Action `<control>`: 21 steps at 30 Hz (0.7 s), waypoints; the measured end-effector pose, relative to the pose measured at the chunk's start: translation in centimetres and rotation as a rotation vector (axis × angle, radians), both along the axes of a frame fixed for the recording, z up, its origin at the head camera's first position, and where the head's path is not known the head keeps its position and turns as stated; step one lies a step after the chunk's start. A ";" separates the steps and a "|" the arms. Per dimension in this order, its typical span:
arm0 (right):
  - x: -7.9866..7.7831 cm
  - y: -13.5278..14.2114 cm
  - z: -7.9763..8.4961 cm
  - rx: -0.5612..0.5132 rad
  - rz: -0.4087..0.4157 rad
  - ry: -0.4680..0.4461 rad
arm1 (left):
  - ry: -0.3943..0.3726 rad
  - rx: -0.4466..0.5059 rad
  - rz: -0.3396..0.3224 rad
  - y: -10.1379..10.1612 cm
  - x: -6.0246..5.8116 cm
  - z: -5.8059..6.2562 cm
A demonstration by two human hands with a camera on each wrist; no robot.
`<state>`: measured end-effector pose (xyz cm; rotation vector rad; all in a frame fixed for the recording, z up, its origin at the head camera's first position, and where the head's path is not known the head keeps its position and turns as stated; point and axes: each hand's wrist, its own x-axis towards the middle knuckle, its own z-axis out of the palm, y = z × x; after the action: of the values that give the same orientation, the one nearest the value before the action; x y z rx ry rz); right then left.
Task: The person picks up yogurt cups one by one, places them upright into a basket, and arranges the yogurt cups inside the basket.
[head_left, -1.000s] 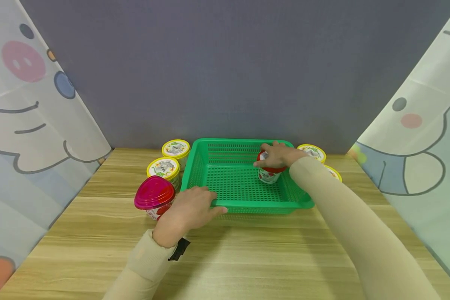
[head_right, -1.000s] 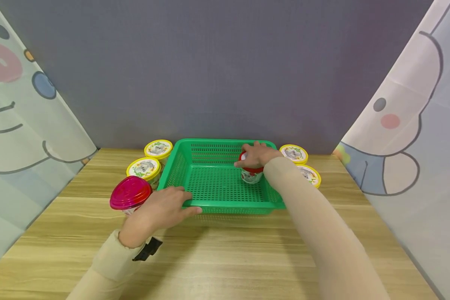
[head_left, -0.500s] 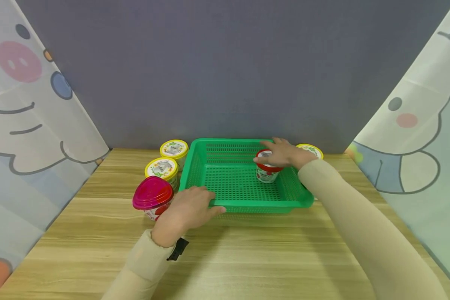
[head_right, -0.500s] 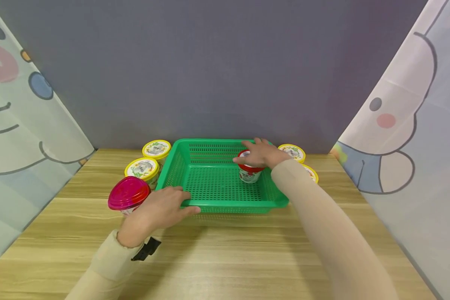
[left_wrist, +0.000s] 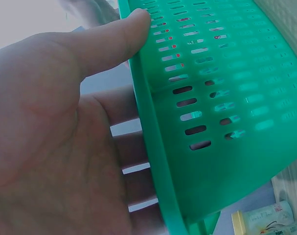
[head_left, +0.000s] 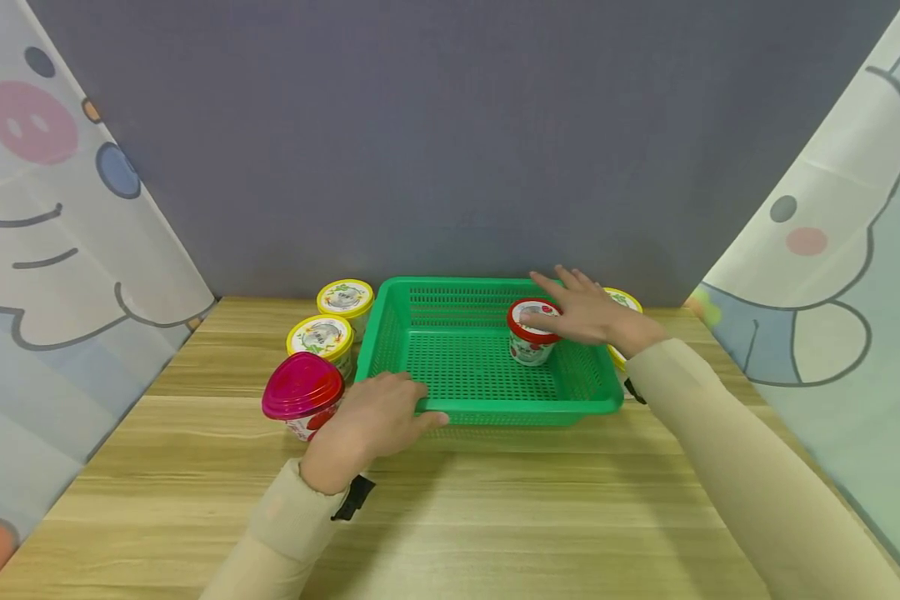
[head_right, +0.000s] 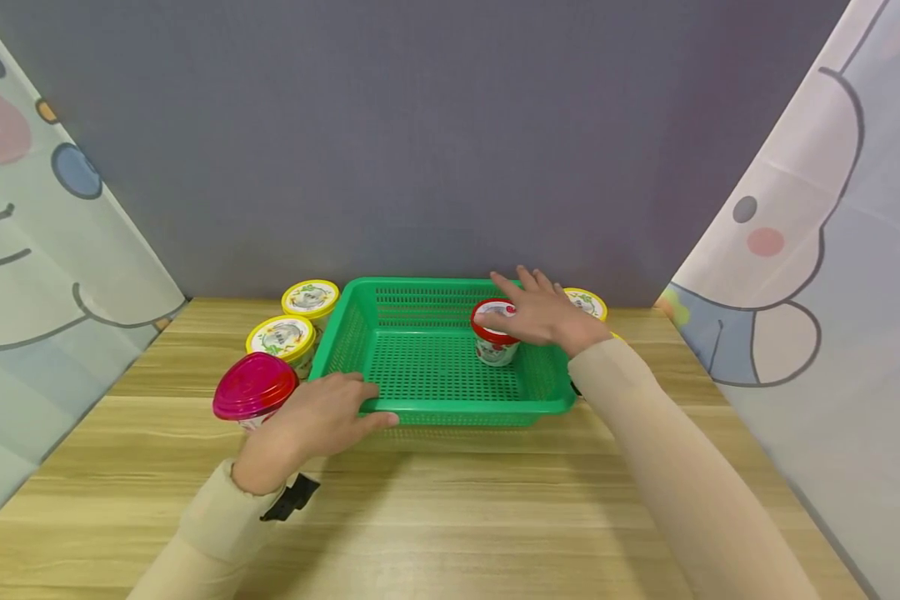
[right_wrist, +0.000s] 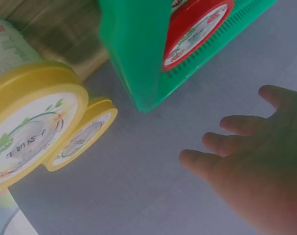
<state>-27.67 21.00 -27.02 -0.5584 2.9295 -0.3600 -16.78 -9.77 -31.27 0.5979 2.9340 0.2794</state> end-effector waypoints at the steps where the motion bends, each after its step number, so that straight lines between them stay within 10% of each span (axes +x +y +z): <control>1: 0.2 0.1 0.0 -0.002 -0.001 0.007 | -0.001 -0.001 0.000 0.0 0.0 0.0; 21: 3.5 3.6 -0.9 -0.016 -0.064 0.067 | -0.001 0.005 -0.005 -0.1 0.0 0.0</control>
<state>-24.15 24.60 -27.92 -0.4887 3.0172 -0.3796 -16.75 -9.82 -31.29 0.6055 2.9308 0.2861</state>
